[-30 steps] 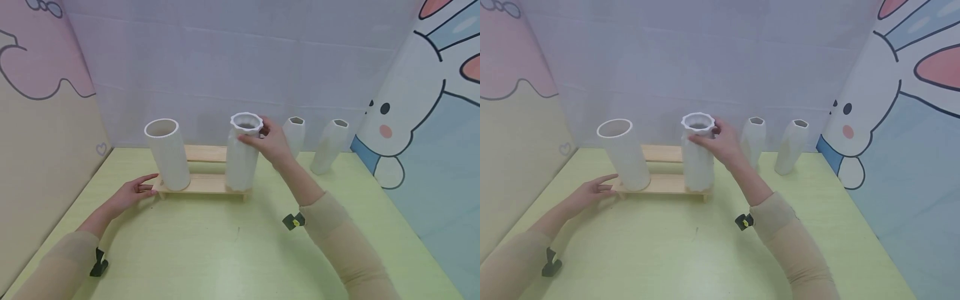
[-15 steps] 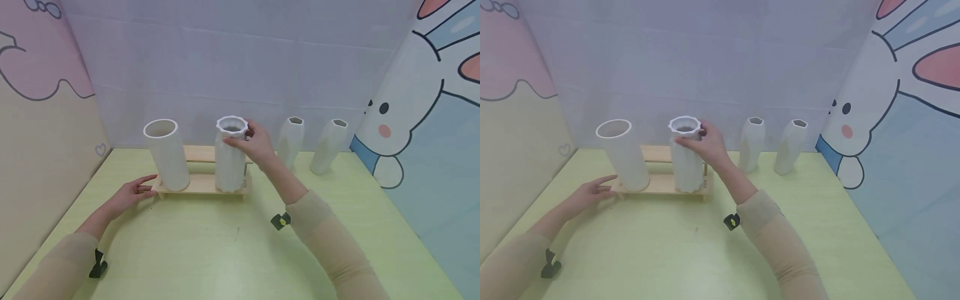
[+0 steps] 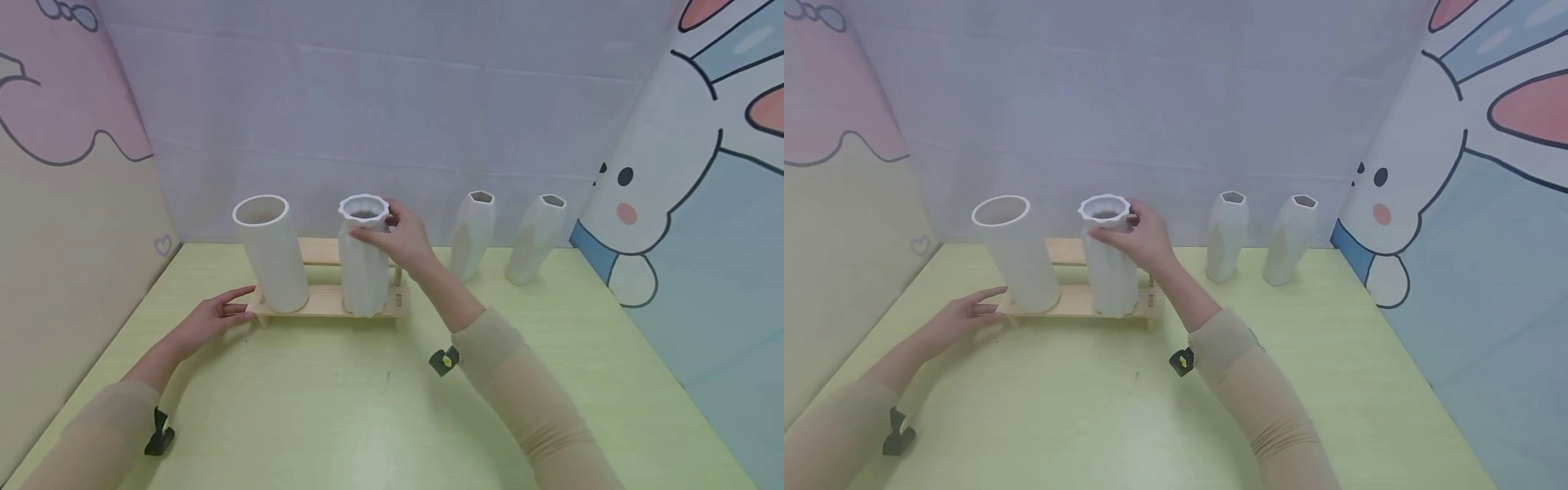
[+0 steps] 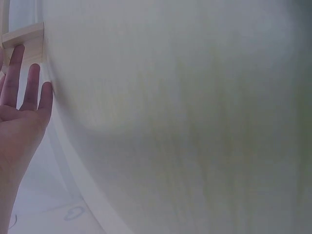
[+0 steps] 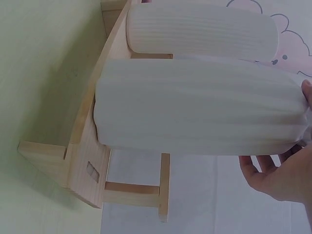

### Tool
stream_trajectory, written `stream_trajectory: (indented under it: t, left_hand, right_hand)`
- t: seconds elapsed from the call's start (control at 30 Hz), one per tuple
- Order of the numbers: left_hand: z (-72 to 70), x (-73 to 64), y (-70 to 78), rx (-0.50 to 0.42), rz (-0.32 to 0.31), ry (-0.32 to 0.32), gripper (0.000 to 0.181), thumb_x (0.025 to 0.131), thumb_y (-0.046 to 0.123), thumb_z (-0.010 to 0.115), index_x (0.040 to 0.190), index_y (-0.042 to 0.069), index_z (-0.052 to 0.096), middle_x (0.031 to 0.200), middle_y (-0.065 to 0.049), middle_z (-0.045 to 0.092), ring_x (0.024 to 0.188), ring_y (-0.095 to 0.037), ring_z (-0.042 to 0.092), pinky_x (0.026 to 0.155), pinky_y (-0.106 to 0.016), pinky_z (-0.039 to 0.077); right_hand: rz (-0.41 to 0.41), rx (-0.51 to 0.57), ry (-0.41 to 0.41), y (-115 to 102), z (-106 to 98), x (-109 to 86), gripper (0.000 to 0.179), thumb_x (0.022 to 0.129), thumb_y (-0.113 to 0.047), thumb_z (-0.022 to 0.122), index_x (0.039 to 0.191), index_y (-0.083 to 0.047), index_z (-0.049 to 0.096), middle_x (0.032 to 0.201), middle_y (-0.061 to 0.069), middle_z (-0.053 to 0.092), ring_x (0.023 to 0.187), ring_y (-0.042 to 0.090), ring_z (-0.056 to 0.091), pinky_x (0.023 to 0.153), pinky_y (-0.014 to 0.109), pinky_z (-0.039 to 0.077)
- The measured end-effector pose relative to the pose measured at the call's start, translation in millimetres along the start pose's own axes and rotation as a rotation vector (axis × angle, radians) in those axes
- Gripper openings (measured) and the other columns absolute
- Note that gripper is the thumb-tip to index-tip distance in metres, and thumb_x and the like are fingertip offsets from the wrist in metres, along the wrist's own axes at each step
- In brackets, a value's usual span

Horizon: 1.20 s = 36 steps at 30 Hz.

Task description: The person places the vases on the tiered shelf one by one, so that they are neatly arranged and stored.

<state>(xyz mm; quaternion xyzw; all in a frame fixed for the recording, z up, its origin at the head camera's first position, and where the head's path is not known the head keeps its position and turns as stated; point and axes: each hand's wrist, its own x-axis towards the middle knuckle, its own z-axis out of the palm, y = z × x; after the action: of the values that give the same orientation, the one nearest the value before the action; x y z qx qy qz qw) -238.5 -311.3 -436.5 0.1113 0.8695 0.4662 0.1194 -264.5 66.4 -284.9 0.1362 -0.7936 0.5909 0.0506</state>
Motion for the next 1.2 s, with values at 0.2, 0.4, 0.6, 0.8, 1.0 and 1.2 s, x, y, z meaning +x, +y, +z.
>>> stream_trajectory:
  t: [0.2, 0.4, 0.6, 0.8, 1.0, 1.2]
  left_hand:
    - [1.1, 0.0, 1.1, -0.006, 0.009, 0.001, 0.07, 0.09, 0.037, 0.062, 0.149, 0.019, 0.029, 0.129, -0.019, 0.057, 0.104, 0.005, 0.057, 0.097, -0.036, 0.04]
    - [1.2, 0.8, 1.8, -0.002, 0.02, 0.002, 0.07, 0.09, 0.038, 0.062, 0.149, 0.018, 0.029, 0.128, -0.02, 0.058, 0.103, 0.005, 0.057, 0.094, -0.029, 0.042]
    - [0.9, 0.1, 0.3, 0.001, 0.028, 0.009, 0.069, 0.091, 0.036, 0.062, 0.149, 0.017, 0.03, 0.127, -0.02, 0.058, 0.105, 0.001, 0.058, 0.091, -0.021, 0.043]
    - [1.7, 0.7, -0.6, 0.008, 0.031, 0.01, 0.068, 0.091, 0.037, 0.062, 0.149, 0.018, 0.03, 0.127, -0.02, 0.058, 0.102, 0.007, 0.056, 0.092, -0.024, 0.042]
    - [1.2, 0.3, -1.1, 0.012, 0.033, 0.012, 0.068, 0.091, 0.036, 0.061, 0.149, 0.017, 0.03, 0.127, -0.02, 0.058, 0.102, 0.006, 0.057, 0.091, -0.022, 0.042]
    - [1.0, 1.3, -2.9, 0.023, 0.029, 0.014, 0.069, 0.091, 0.038, 0.061, 0.149, 0.018, 0.03, 0.127, -0.02, 0.059, 0.103, 0.005, 0.057, 0.094, -0.03, 0.042]
  right_hand:
    - [-0.019, -0.064, -0.015, -2, 3, -1.4, 0.067, 0.07, -0.032, 0.084, 0.127, -0.013, 0.055, 0.113, 0.003, 0.063, 0.102, 0.019, 0.057, 0.082, 0.035, 0.051]
    - [-0.039, -0.076, -0.027, 0, 3, -4.3, 0.065, 0.071, -0.032, 0.083, 0.127, -0.014, 0.054, 0.111, 0.004, 0.062, 0.101, 0.02, 0.057, 0.08, 0.036, 0.051]
    - [-0.059, -0.084, -0.033, 3, 3, -5.1, 0.065, 0.072, -0.034, 0.082, 0.126, -0.014, 0.053, 0.112, 0.002, 0.062, 0.101, 0.018, 0.058, 0.083, 0.037, 0.051]
    - [-0.063, -0.084, -0.028, 4, 3, -5.7, 0.064, 0.072, -0.034, 0.082, 0.126, -0.014, 0.053, 0.112, 0.002, 0.062, 0.103, 0.017, 0.058, 0.085, 0.039, 0.05]
    - [-0.054, -0.059, -0.066, 2, 0, -6.6, 0.065, 0.074, -0.031, 0.081, 0.13, -0.016, 0.051, 0.117, 0.003, 0.06, 0.106, 0.019, 0.057, 0.084, 0.039, 0.051]
    - [-0.054, -0.005, -0.141, -1, -11, -8.1, 0.069, 0.077, -0.025, 0.079, 0.136, -0.018, 0.045, 0.126, 0.002, 0.054, 0.115, 0.018, 0.053, 0.09, 0.039, 0.048]
